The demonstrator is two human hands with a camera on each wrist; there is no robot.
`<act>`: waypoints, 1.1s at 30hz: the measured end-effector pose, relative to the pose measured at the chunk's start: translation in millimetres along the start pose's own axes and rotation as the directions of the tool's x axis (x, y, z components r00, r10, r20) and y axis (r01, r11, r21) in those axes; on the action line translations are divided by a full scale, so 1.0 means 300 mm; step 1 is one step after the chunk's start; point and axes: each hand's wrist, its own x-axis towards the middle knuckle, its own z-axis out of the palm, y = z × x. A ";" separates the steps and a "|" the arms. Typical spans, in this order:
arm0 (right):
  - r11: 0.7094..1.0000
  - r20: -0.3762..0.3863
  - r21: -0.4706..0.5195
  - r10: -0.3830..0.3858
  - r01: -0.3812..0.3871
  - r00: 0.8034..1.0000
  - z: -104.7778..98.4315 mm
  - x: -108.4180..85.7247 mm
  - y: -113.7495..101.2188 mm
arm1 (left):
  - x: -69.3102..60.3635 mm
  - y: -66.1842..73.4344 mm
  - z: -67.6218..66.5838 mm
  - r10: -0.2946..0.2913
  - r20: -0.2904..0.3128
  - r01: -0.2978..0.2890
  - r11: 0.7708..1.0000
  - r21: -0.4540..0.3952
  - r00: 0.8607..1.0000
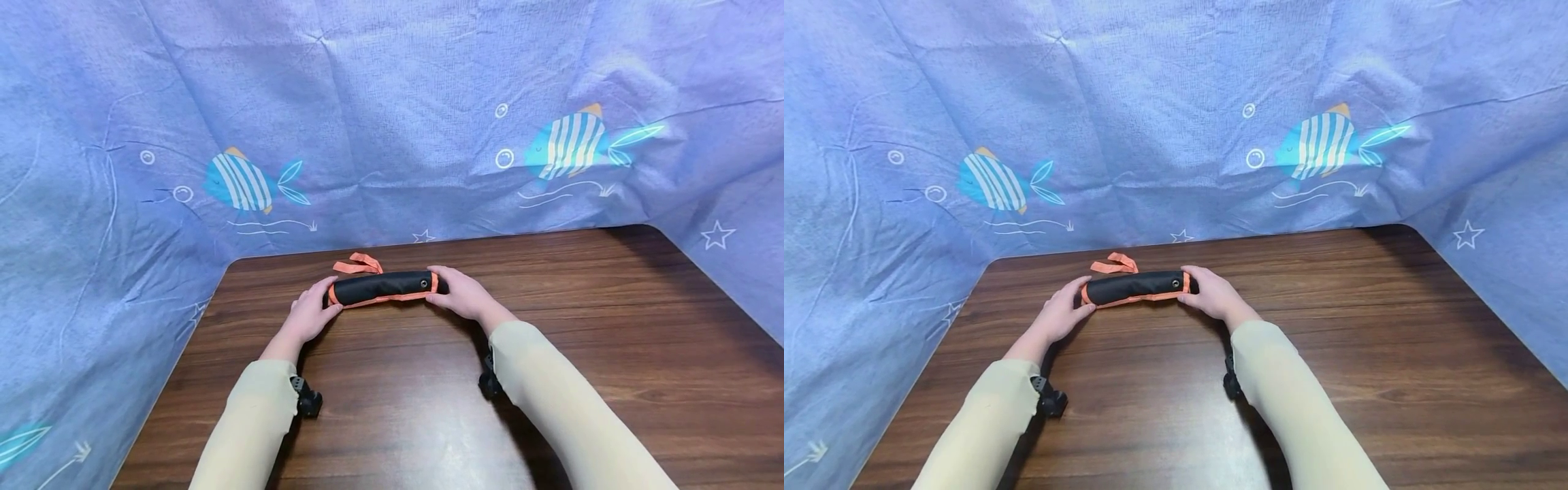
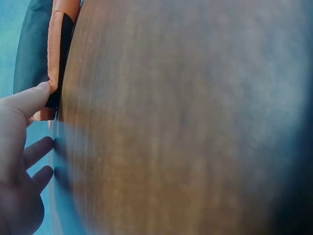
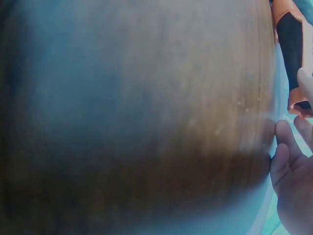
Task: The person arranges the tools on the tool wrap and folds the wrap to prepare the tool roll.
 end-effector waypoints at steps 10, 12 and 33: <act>0.996 -0.002 0.054 0.066 -0.065 0.998 -0.006 -0.002 0.000 | 0.005 0.006 0.001 -0.021 0.010 0.021 1.000 -0.021 1.000; 0.995 0.010 0.057 0.081 -0.081 0.997 -0.006 -0.001 0.000 | 0.006 0.007 0.001 -0.021 0.018 0.022 1.000 -0.014 1.000; 0.984 0.023 0.129 0.119 -0.121 0.993 -0.002 0.010 -0.001 | 0.011 -0.002 0.003 -0.085 0.014 0.086 0.990 -0.112 0.996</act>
